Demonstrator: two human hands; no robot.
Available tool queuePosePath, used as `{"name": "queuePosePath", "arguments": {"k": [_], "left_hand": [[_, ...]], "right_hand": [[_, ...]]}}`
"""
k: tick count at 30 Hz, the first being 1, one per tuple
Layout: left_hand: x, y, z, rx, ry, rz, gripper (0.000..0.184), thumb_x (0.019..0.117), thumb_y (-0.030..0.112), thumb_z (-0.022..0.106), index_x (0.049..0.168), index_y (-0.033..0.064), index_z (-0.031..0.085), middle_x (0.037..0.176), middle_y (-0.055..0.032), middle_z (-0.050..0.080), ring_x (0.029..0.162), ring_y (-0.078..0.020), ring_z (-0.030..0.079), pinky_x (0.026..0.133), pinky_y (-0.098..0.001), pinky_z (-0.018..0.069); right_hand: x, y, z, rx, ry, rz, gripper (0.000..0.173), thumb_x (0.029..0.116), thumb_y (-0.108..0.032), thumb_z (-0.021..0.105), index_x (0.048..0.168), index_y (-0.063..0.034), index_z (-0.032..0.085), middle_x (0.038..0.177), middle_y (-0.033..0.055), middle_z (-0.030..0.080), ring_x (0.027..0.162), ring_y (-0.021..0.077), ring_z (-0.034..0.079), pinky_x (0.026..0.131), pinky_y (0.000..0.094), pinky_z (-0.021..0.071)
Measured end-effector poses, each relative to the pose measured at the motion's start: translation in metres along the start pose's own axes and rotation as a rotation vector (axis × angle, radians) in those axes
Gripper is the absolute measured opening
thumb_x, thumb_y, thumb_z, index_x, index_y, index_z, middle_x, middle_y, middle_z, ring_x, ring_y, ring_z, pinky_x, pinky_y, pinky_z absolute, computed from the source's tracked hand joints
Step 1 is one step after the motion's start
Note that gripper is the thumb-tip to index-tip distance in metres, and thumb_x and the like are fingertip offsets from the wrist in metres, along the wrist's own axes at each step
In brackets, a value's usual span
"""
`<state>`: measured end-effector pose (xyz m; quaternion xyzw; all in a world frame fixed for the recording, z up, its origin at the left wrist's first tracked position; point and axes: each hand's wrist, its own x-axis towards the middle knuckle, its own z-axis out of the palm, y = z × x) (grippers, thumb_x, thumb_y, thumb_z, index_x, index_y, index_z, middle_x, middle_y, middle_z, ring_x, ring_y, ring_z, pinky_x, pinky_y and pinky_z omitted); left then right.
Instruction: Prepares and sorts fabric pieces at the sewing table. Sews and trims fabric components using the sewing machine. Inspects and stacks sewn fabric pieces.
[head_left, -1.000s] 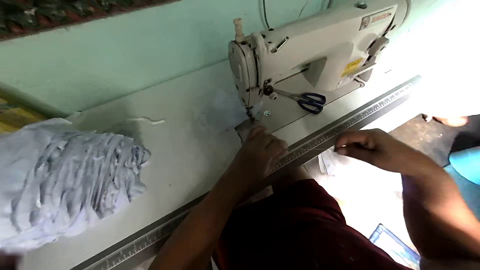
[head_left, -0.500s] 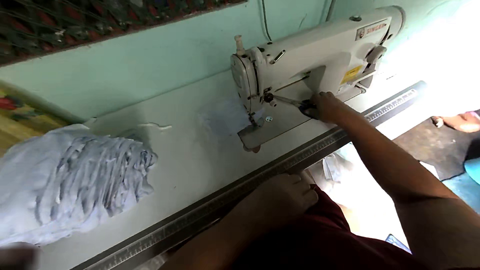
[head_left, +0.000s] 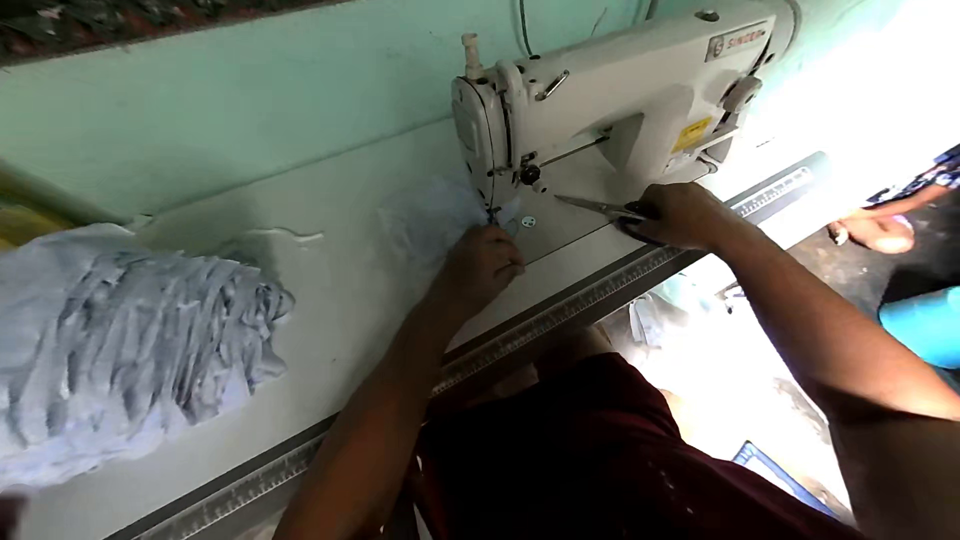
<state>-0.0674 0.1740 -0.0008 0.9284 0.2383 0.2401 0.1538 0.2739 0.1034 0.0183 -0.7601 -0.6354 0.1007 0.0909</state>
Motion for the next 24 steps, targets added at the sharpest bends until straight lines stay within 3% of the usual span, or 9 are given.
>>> {"name": "queuePosePath", "arguments": {"k": [1, 3, 6, 9, 14, 18, 21, 24], "left_hand": [[0.001, 0.0, -0.001, 0.01, -0.001, 0.001, 0.007, 0.0929, 0.012, 0.074, 0.096, 0.008, 0.078, 0.113, -0.0129, 0.069, 0.111, -0.0306, 0.063, 0.098, -0.0461, 0.0513], [0.004, -0.002, -0.002, 0.035, 0.01, 0.017, 0.007, 0.0925, 0.009, 0.073, 0.096, 0.0068, 0.078, 0.112, -0.0133, 0.069, 0.109, -0.0316, 0.063, 0.096, -0.0467, 0.0512], [0.008, -0.006, -0.004, 0.064, 0.035, 0.035, 0.009, 0.0925, 0.007, 0.071, 0.098, 0.0049, 0.078, 0.111, -0.0152, 0.069, 0.107, -0.0337, 0.063, 0.095, -0.0478, 0.0516], [0.009, -0.005, -0.006, 0.095, 0.059, 0.071, 0.009, 0.0926, 0.009, 0.07, 0.097, 0.0057, 0.078, 0.11, -0.015, 0.069, 0.103, -0.0333, 0.063, 0.092, -0.0468, 0.0523], [0.008, -0.001, -0.008, 0.115, 0.097, 0.14, 0.009, 0.0928, 0.01, 0.07, 0.096, 0.0058, 0.077, 0.106, -0.0143, 0.07, 0.101, -0.0327, 0.064, 0.091, -0.0459, 0.0523], [0.007, 0.0, -0.01, 0.105, 0.096, 0.124, 0.01, 0.0933, 0.01, 0.069, 0.096, 0.0059, 0.077, 0.107, -0.014, 0.069, 0.101, -0.0319, 0.063, 0.09, -0.0439, 0.052], [0.005, -0.006, -0.017, 0.088, 0.098, 0.051, 0.011, 0.0942, 0.009, 0.068, 0.098, 0.0039, 0.078, 0.111, -0.017, 0.069, 0.103, -0.0338, 0.064, 0.092, -0.0462, 0.0522], [-0.001, -0.025, -0.028, 0.055, 0.119, -0.079, 0.014, 0.0961, 0.012, 0.068, 0.101, 0.0025, 0.076, 0.115, -0.0193, 0.068, 0.112, -0.0364, 0.063, 0.099, -0.0508, 0.0498]], "right_hand": [[-0.009, 0.003, -0.003, 0.013, -0.008, -0.028, 0.025, 0.0931, -0.019, 0.072, 0.107, 0.0001, 0.068, 0.094, 0.0217, 0.069, 0.092, 0.0434, 0.067, 0.078, 0.0677, 0.051], [-0.031, -0.004, -0.015, -0.012, -0.038, -0.079, 0.035, 0.0887, -0.029, 0.08, 0.111, -0.006, 0.067, 0.09, 0.015, 0.07, 0.084, 0.0366, 0.068, 0.074, 0.0638, 0.0532], [-0.067, -0.035, -0.031, -0.163, -0.013, -0.188, 0.048, 0.0777, -0.05, 0.084, 0.103, -0.0151, 0.063, 0.077, 0.0025, 0.063, 0.068, 0.024, 0.065, 0.056, 0.0506, 0.051], [-0.087, -0.062, -0.037, -0.343, 0.045, -0.314, 0.05, 0.0729, -0.057, 0.081, 0.101, -0.0178, 0.066, 0.08, 0.0002, 0.062, 0.071, 0.0221, 0.066, 0.055, 0.0455, 0.0504], [-0.085, -0.089, -0.04, -0.474, 0.044, -0.425, 0.041, 0.0786, -0.044, 0.082, 0.104, -0.0148, 0.07, 0.077, 0.0048, 0.063, 0.069, 0.0272, 0.066, 0.056, 0.0459, 0.0496], [-0.079, -0.096, -0.039, -0.52, 0.066, -0.492, 0.031, 0.0849, -0.038, 0.08, 0.096, -0.0122, 0.067, 0.069, 0.0063, 0.06, 0.061, 0.028, 0.064, 0.051, 0.0451, 0.0473], [-0.074, -0.095, -0.038, -0.515, 0.03, -0.451, 0.027, 0.0865, -0.037, 0.08, 0.094, -0.0136, 0.068, 0.066, 0.0057, 0.061, 0.06, 0.029, 0.065, 0.05, 0.0474, 0.0479], [-0.051, -0.085, -0.036, -0.449, -0.076, -0.259, 0.031, 0.0919, -0.038, 0.076, 0.1, -0.0096, 0.067, 0.073, 0.0144, 0.066, 0.073, 0.0395, 0.068, 0.061, 0.0585, 0.0504]]}}
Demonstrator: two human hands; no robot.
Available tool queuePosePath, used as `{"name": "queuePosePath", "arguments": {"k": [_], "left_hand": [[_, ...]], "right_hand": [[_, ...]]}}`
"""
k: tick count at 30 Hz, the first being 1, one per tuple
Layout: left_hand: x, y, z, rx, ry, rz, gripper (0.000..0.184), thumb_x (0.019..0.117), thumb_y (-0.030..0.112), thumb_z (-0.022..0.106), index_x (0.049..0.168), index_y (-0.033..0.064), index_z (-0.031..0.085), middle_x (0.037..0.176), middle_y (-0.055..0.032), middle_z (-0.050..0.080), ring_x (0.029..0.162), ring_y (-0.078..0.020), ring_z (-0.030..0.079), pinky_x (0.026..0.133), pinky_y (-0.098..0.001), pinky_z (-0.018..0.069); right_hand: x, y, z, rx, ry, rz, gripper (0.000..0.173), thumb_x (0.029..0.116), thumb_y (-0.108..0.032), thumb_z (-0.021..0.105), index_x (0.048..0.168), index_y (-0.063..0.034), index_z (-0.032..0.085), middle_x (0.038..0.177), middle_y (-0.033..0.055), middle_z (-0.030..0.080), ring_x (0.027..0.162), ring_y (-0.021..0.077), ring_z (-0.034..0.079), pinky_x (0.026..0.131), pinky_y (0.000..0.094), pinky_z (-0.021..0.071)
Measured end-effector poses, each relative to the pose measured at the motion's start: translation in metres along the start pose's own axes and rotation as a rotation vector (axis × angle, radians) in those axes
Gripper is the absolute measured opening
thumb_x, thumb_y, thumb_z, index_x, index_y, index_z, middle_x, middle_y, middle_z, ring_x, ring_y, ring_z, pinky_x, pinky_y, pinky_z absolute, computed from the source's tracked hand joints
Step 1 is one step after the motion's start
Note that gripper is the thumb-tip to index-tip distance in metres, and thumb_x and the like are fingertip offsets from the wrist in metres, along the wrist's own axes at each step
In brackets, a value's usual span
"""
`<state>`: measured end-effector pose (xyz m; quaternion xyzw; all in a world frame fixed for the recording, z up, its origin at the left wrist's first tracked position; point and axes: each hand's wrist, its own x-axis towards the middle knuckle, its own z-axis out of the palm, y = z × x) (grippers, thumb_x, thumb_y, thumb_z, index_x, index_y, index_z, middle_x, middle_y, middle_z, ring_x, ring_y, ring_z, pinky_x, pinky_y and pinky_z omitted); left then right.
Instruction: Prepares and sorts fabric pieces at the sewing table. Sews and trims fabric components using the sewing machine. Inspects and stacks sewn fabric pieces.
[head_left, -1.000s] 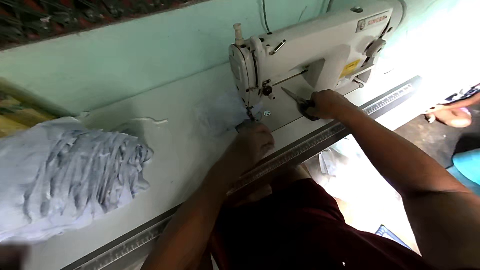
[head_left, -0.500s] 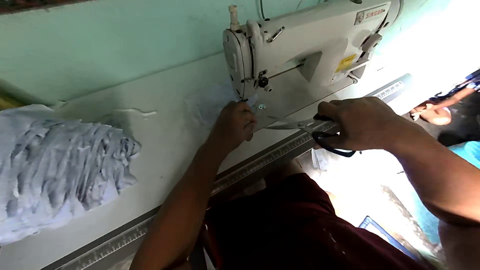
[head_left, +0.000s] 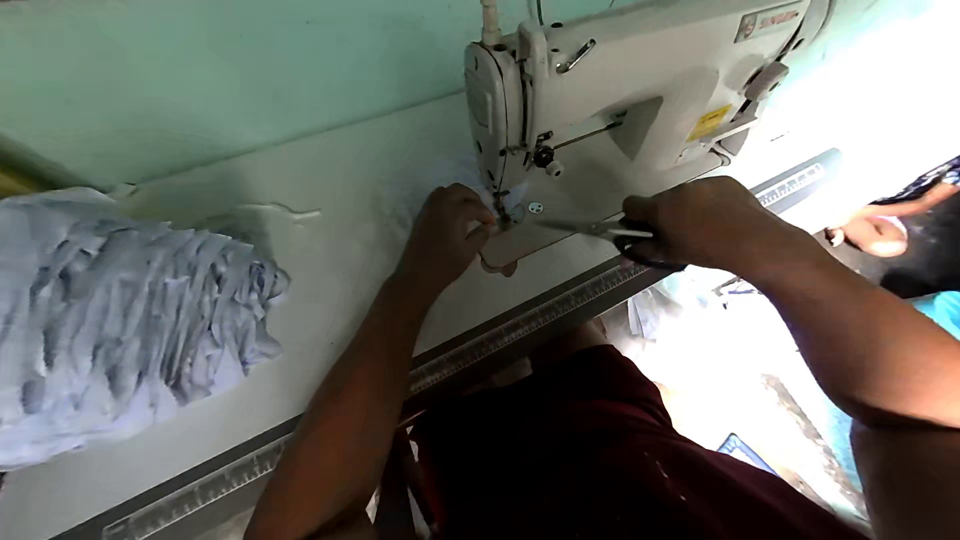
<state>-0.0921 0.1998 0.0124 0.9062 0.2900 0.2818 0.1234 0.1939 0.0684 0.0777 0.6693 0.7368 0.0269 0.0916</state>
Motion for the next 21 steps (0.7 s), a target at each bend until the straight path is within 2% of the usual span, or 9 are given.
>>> {"name": "queuePosePath", "arguments": {"k": [2, 4, 7, 10, 13, 15, 17, 21], "left_hand": [[0.0, -0.014, -0.008, -0.017, 0.013, -0.08, 0.015, 0.0966, 0.014, 0.069, 0.103, 0.0022, 0.077, 0.117, -0.0203, 0.068, 0.115, -0.0368, 0.063, 0.1, -0.0524, 0.0493], [0.006, -0.021, -0.016, -0.026, -0.002, -0.167, 0.016, 0.0974, 0.016, 0.07, 0.104, 0.0024, 0.076, 0.119, -0.0204, 0.068, 0.113, -0.0356, 0.064, 0.098, -0.0522, 0.0502], [0.02, -0.026, -0.02, -0.069, -0.039, -0.256, 0.02, 0.0981, 0.019, 0.07, 0.107, 0.0014, 0.075, 0.121, -0.02, 0.067, 0.113, -0.0334, 0.064, 0.099, -0.051, 0.0492], [0.035, -0.035, -0.01, -0.116, -0.081, -0.233, 0.019, 0.0973, 0.018, 0.07, 0.107, 0.0018, 0.076, 0.121, -0.0195, 0.067, 0.119, -0.0321, 0.062, 0.104, -0.0494, 0.0471], [0.046, -0.035, 0.0, -0.163, -0.152, -0.276, 0.018, 0.0964, 0.016, 0.072, 0.107, 0.0021, 0.076, 0.122, -0.0196, 0.067, 0.12, -0.0322, 0.061, 0.105, -0.05, 0.0468], [0.051, -0.032, 0.004, -0.185, -0.193, -0.33, 0.017, 0.0965, 0.016, 0.072, 0.107, 0.0032, 0.076, 0.122, -0.019, 0.066, 0.12, -0.0321, 0.061, 0.104, -0.0508, 0.0467], [0.05, -0.033, 0.009, -0.201, -0.198, -0.346, 0.014, 0.0964, 0.015, 0.071, 0.105, 0.005, 0.077, 0.121, -0.0174, 0.067, 0.119, -0.0311, 0.061, 0.103, -0.0505, 0.0477], [0.048, -0.034, 0.018, -0.203, -0.204, -0.338, 0.014, 0.097, 0.014, 0.069, 0.104, 0.0051, 0.077, 0.119, -0.0174, 0.068, 0.116, -0.0319, 0.063, 0.101, -0.0513, 0.0494]], "right_hand": [[0.023, 0.017, 0.014, 0.086, -0.018, 0.154, 0.038, 0.0946, -0.039, 0.074, 0.106, -0.0031, 0.068, 0.087, 0.0241, 0.069, 0.086, 0.0486, 0.069, 0.07, 0.0676, 0.0509], [0.046, 0.035, 0.033, 0.183, 0.008, 0.27, 0.04, 0.0985, -0.035, 0.069, 0.112, 0.0022, 0.067, 0.101, 0.0307, 0.069, 0.098, 0.0539, 0.067, 0.078, 0.0724, 0.0487], [0.071, 0.057, 0.059, 0.342, 0.107, 0.302, 0.036, 0.1008, -0.024, 0.066, 0.126, 0.0012, 0.066, 0.121, 0.0307, 0.065, 0.113, 0.0534, 0.062, 0.09, 0.0748, 0.0462], [0.081, 0.04, 0.064, 0.369, 0.328, 0.267, 0.028, 0.0973, -0.015, 0.066, 0.121, 0.0002, 0.071, 0.128, 0.0305, 0.063, 0.125, 0.0541, 0.052, 0.099, 0.073, 0.0387], [0.097, -0.003, 0.062, 0.631, 0.424, 0.17, 0.023, 0.0976, -0.008, 0.064, 0.117, 0.0018, 0.072, 0.124, 0.0249, 0.067, 0.118, 0.0409, 0.062, 0.103, 0.0571, 0.0478], [0.113, -0.029, 0.066, 0.86, 0.407, 0.118, 0.02, 0.0979, -0.005, 0.063, 0.115, 0.0029, 0.071, 0.116, 0.0203, 0.07, 0.104, 0.0288, 0.068, 0.095, 0.0451, 0.0548], [0.13, -0.048, 0.069, 0.99, 0.364, 0.081, 0.018, 0.0971, -0.006, 0.064, 0.112, 0.0012, 0.071, 0.108, 0.0159, 0.071, 0.096, 0.022, 0.069, 0.089, 0.0407, 0.0576], [0.142, -0.071, 0.067, 1.033, 0.284, 0.145, 0.015, 0.0952, -0.007, 0.068, 0.107, -0.002, 0.075, 0.104, 0.0121, 0.073, 0.092, 0.0176, 0.068, 0.086, 0.0398, 0.0556]]}}
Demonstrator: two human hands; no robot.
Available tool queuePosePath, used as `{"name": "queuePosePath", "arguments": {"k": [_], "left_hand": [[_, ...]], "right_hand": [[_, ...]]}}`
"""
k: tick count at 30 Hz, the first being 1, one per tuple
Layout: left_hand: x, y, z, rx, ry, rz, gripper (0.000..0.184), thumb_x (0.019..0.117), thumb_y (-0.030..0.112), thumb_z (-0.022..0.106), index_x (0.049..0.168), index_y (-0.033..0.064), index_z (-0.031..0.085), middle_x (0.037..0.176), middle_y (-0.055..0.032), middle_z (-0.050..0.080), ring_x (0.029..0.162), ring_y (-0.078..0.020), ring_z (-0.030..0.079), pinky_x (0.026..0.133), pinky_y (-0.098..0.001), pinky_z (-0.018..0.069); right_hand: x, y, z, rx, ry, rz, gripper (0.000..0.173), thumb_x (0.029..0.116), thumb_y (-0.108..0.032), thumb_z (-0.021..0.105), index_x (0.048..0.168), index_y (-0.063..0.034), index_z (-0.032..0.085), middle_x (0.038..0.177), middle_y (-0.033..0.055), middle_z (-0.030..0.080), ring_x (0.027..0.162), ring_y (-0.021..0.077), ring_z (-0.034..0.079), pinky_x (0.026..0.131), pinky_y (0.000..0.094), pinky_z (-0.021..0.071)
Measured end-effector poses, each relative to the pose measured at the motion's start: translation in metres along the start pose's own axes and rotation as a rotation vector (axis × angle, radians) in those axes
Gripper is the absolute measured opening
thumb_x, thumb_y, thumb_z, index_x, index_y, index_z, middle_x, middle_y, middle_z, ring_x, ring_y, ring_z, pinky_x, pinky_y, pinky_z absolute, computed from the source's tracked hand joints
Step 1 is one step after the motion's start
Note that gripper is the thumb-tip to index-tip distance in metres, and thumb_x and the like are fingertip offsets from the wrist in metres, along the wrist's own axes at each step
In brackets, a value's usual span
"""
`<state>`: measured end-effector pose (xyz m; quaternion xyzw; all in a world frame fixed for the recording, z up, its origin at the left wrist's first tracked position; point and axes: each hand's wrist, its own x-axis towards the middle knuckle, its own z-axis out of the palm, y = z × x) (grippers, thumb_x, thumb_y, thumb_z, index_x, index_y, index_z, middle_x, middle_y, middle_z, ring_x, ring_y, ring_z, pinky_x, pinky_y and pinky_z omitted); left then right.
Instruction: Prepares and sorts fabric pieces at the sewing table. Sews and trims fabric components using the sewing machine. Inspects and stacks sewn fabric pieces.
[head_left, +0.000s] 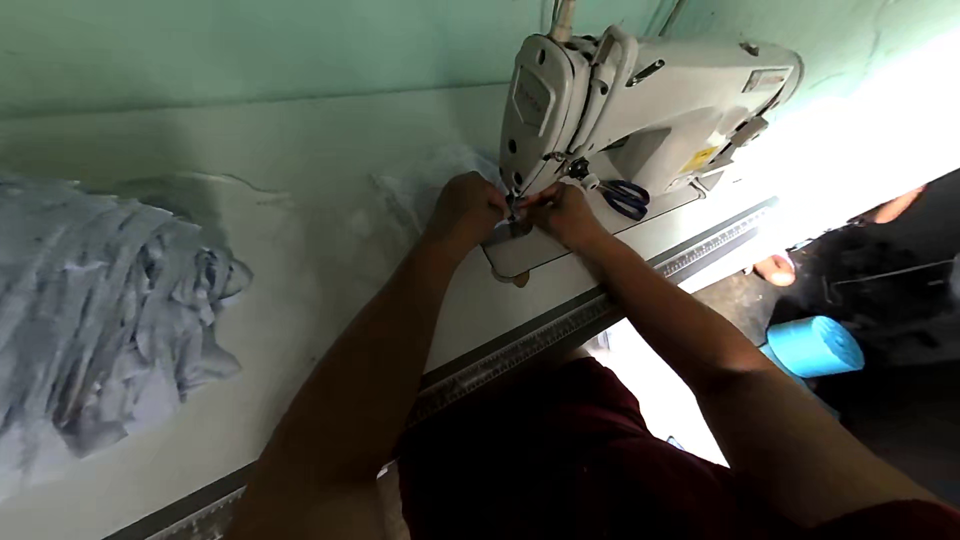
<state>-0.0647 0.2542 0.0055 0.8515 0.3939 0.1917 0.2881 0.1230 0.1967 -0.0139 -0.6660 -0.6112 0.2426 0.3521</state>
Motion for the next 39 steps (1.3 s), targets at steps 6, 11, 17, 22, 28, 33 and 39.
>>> {"name": "queuePosePath", "arguments": {"k": [6, 11, 17, 22, 28, 33, 39], "left_hand": [[0.001, -0.003, 0.003, -0.014, 0.021, -0.001, 0.016, 0.0988, 0.014, 0.065, 0.107, 0.0048, 0.077, 0.119, -0.0183, 0.067, 0.118, -0.0326, 0.062, 0.103, -0.0513, 0.048], [0.003, -0.007, 0.01, 0.019, 0.042, 0.026, 0.019, 0.0997, 0.017, 0.065, 0.104, 0.0037, 0.077, 0.118, -0.0188, 0.068, 0.118, -0.034, 0.061, 0.102, -0.0521, 0.0477], [0.005, -0.006, 0.011, 0.045, 0.038, 0.022, 0.018, 0.0995, 0.017, 0.065, 0.103, 0.005, 0.078, 0.117, -0.0175, 0.068, 0.118, -0.033, 0.061, 0.101, -0.0515, 0.0483], [0.005, -0.005, 0.012, 0.061, 0.04, 0.011, 0.017, 0.0994, 0.017, 0.065, 0.103, 0.0061, 0.078, 0.118, -0.0176, 0.068, 0.12, -0.0342, 0.06, 0.101, -0.0524, 0.0475], [0.003, -0.003, 0.012, 0.047, 0.054, 0.007, 0.017, 0.0993, 0.017, 0.065, 0.102, 0.0041, 0.077, 0.118, -0.0192, 0.067, 0.119, -0.0348, 0.06, 0.101, -0.0521, 0.0476], [0.003, -0.002, 0.012, 0.054, 0.049, -0.005, 0.018, 0.0998, 0.018, 0.065, 0.104, 0.0054, 0.078, 0.12, -0.0191, 0.067, 0.121, -0.0343, 0.059, 0.104, -0.0513, 0.0455], [0.004, -0.005, 0.015, 0.043, 0.072, 0.002, 0.018, 0.099, 0.019, 0.065, 0.102, 0.0055, 0.078, 0.117, -0.018, 0.068, 0.119, -0.0348, 0.06, 0.102, -0.0529, 0.0464]], "right_hand": [[-0.003, 0.002, 0.009, 0.049, 0.048, -0.023, 0.013, 0.0921, -0.005, 0.071, 0.103, -0.0007, 0.075, 0.105, 0.0121, 0.068, 0.091, 0.0148, 0.064, 0.085, 0.0339, 0.055], [-0.003, 0.005, 0.009, 0.079, 0.04, -0.046, 0.01, 0.0922, -0.005, 0.071, 0.101, -0.0013, 0.075, 0.1, 0.0101, 0.069, 0.089, 0.0119, 0.065, 0.083, 0.0303, 0.0557], [-0.003, 0.007, 0.008, 0.08, 0.033, -0.057, 0.01, 0.0922, -0.004, 0.071, 0.101, -0.0028, 0.076, 0.101, 0.0102, 0.069, 0.094, 0.0134, 0.065, 0.086, 0.0319, 0.0545], [-0.003, 0.008, 0.009, 0.111, 0.042, -0.061, 0.01, 0.0919, -0.004, 0.071, 0.1, -0.0034, 0.076, 0.1, 0.0086, 0.069, 0.091, 0.0117, 0.065, 0.085, 0.0305, 0.0551], [-0.003, 0.008, 0.009, 0.118, 0.04, -0.053, 0.01, 0.0918, -0.004, 0.072, 0.1, -0.0037, 0.076, 0.099, 0.0078, 0.069, 0.088, 0.01, 0.064, 0.082, 0.0281, 0.055], [-0.002, 0.008, 0.008, 0.109, 0.037, -0.069, 0.011, 0.0919, -0.004, 0.071, 0.102, -0.0036, 0.076, 0.1, 0.0077, 0.068, 0.09, 0.01, 0.064, 0.084, 0.0288, 0.0548], [-0.002, 0.009, 0.008, 0.131, 0.034, -0.071, 0.011, 0.092, -0.004, 0.071, 0.102, -0.0025, 0.075, 0.099, 0.007, 0.073, 0.086, 0.0083, 0.067, 0.081, 0.0282, 0.0567]]}}
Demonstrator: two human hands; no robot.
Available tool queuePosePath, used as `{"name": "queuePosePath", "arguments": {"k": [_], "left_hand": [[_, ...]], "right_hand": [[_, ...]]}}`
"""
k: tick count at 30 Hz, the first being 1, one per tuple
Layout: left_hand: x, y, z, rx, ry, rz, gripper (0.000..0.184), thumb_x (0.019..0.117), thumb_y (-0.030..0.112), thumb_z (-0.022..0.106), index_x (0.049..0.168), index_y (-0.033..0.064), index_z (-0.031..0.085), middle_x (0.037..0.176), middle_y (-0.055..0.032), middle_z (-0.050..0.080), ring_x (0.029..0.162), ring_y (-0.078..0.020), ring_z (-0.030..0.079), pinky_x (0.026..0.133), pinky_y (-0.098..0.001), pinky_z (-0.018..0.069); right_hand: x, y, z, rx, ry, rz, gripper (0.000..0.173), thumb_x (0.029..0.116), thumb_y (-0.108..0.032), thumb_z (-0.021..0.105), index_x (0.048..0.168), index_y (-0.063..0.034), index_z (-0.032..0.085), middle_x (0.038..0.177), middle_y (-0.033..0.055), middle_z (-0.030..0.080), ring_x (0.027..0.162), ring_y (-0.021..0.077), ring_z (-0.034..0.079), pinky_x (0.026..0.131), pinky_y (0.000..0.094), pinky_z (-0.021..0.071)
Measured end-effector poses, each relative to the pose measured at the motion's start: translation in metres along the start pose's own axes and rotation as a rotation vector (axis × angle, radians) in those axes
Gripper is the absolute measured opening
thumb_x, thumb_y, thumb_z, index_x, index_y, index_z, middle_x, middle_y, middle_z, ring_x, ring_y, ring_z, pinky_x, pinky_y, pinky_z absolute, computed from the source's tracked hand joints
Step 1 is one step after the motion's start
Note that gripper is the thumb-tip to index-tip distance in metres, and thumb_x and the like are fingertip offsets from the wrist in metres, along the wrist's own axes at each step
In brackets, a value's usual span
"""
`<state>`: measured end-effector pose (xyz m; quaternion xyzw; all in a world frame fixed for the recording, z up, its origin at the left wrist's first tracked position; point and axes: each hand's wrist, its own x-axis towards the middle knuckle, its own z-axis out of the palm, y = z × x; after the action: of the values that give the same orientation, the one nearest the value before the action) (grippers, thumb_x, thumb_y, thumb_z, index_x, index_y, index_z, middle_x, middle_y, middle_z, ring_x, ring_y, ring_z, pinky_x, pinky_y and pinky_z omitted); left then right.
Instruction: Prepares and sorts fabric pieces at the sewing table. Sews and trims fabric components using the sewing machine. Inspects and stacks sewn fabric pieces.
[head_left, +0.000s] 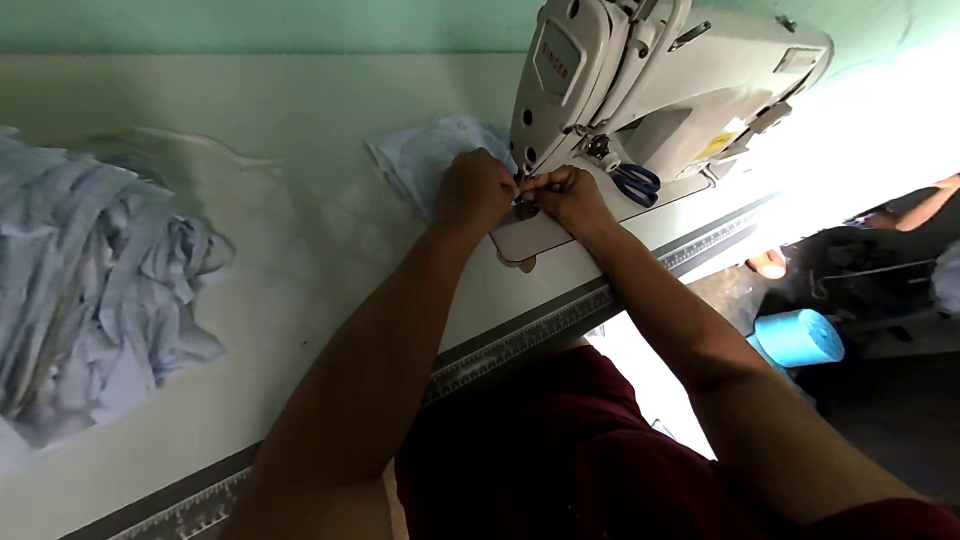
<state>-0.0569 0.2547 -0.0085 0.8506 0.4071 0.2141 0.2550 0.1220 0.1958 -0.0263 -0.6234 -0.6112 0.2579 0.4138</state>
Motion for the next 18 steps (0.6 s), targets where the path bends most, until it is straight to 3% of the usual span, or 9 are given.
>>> {"name": "queuePosePath", "arguments": {"k": [18], "left_hand": [[-0.0008, 0.0014, 0.0031, 0.026, 0.013, -0.016, 0.019, 0.0997, 0.019, 0.064, 0.101, 0.0055, 0.077, 0.115, -0.0162, 0.067, 0.118, -0.0331, 0.06, 0.101, -0.0508, 0.0471]], "right_hand": [[0.0012, 0.0026, -0.0003, 0.005, -0.005, -0.002, 0.011, 0.0921, -0.004, 0.071, 0.102, -0.0038, 0.076, 0.097, 0.0057, 0.072, 0.084, 0.0068, 0.066, 0.08, 0.027, 0.0564]]}}
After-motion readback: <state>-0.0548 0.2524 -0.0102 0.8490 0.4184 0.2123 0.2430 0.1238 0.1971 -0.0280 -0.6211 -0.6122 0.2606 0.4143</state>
